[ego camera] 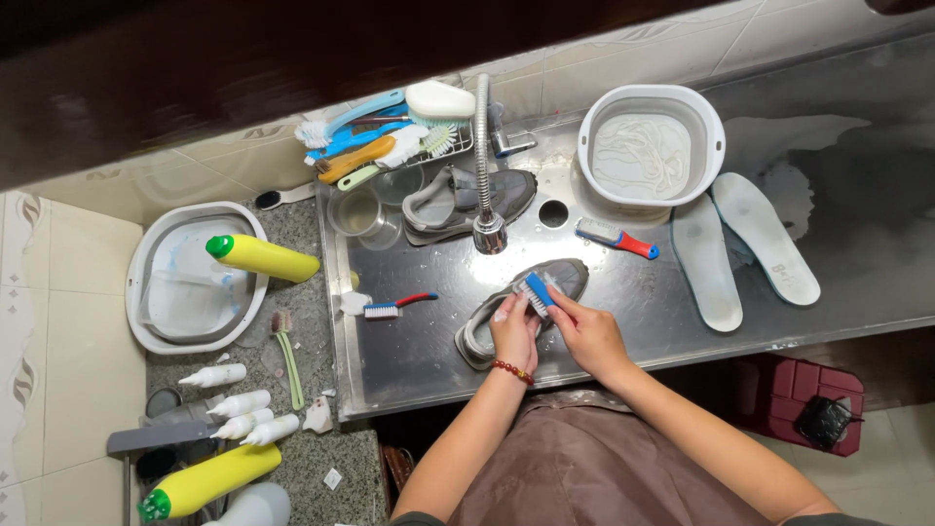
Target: Cleaning a pair of sneakers in a sink using brushes and soap.
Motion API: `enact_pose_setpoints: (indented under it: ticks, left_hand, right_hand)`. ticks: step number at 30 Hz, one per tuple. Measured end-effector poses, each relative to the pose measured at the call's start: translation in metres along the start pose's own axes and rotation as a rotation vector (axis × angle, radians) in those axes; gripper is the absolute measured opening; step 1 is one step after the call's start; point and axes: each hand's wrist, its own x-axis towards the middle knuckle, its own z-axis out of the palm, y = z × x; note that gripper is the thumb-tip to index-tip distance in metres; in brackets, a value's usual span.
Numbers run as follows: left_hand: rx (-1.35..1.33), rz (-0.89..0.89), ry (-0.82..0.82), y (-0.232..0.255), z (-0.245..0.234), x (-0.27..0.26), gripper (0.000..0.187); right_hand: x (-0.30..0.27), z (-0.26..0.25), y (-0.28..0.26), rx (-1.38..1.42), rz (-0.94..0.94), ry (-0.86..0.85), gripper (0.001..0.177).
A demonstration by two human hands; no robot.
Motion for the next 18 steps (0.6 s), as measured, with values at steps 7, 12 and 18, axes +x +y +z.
enact_pose_setpoints:
  ticks: [7, 12, 18]
  left_hand:
    - [-0.037, 0.022, 0.076, 0.009, 0.008, 0.001, 0.024]
    - [-0.028, 0.037, 0.156, 0.004, 0.014, -0.005, 0.014]
    - [0.140, 0.075, 0.176, 0.001, 0.011, 0.000, 0.015]
  right_hand:
    - [-0.012, 0.007, 0.007, -0.213, -0.087, 0.043, 0.041]
    - [0.000, -0.003, -0.021, -0.072, -0.070, 0.114, 0.042]
    - [0.000, 0.006, -0.013, -0.078, -0.174, 0.110, 0.041]
